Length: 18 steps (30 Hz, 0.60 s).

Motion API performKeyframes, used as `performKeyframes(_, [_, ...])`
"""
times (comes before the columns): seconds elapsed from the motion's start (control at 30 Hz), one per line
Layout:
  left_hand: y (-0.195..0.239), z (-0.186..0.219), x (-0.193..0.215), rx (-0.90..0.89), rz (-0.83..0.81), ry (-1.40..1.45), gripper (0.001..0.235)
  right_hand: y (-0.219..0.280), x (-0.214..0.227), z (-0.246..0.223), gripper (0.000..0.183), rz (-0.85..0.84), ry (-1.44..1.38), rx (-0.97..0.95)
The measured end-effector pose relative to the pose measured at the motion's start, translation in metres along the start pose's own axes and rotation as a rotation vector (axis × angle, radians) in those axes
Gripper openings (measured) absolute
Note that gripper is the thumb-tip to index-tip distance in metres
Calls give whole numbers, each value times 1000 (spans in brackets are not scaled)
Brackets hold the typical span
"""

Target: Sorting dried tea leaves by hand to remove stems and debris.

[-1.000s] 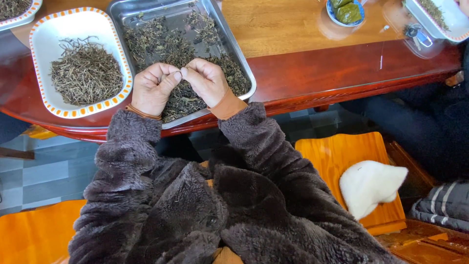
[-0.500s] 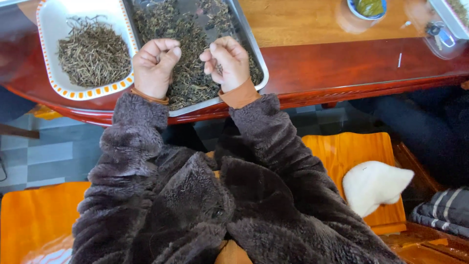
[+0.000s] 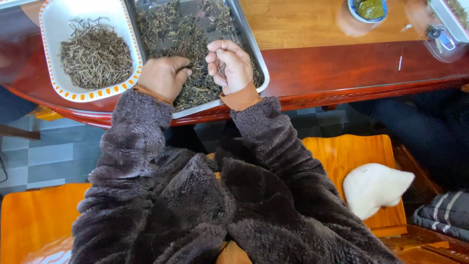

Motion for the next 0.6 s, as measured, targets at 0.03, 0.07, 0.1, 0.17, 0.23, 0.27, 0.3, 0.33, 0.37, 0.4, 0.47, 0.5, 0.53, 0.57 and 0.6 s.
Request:
performKeyframes(0.03, [-1, -2, -2, -7, 0, 1, 21, 0, 0, 0, 26, 3, 2, 6])
performKeyframes(0.07, [-2, -9, -8, 36, -40, -73, 24, -1, -1, -1, 25, -14, -31, 16])
performKeyframes(0.1, [-1, -17, -14, 80, -80, -148, 27, 0, -2, -1, 24, -30, -64, 25])
performKeyframes(0.17, [-1, -21, -17, 80, -63, -134, 20, 1, -4, -3, 22, -2, -54, 8])
performKeyframes(0.23, [1, -26, -19, 85, -44, -122, 15, 1, -4, -3, 22, 22, -45, -11])
performKeyframes(0.27, [1, -29, -19, 89, -13, -85, 13, 1, -4, -3, 21, 31, -31, -19])
performKeyframes(0.3, [3, -33, -18, 94, 17, -47, 12, 1, -4, -2, 22, 40, -17, -28])
performKeyframes(0.33, [3, -32, -16, 94, 17, -47, 12, 2, -6, -4, 22, 40, -17, -28])
performKeyframes(0.37, [3, -32, -15, 99, 13, -16, 14, 3, -8, -7, 23, 47, -15, -20])
performKeyframes(0.4, [4, -31, -14, 103, 9, 14, 16, 4, -10, -9, 25, 54, -13, -11])
performKeyframes(0.47, [5, -30, -9, 95, 35, 44, 18, 3, -11, -9, 22, 22, -7, 5])
performKeyframes(0.5, [7, -30, -5, 88, 61, 73, 19, 3, -13, -9, 19, -9, -2, 19])
performKeyframes(0.53, [5, -20, 2, 90, 62, 73, 19, 2, -11, -8, 19, -10, -2, 17])
performKeyframes(0.57, [6, -18, 9, 154, 74, 209, 18, 2, -13, -8, 18, -32, -1, 37])
performKeyframes(0.6, [8, -15, 15, 218, 86, 346, 18, 1, -14, -8, 19, -55, 0, 57])
Point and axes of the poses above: each hand's wrist, its own y-axis away from the middle knuckle, its own x-axis out of the back of the hand, z = x × y, the point moved 10 cm from there along -y, towards the middle knuckle, and after that the axes turned 4 degrees about -x, right-handed, at the moved point
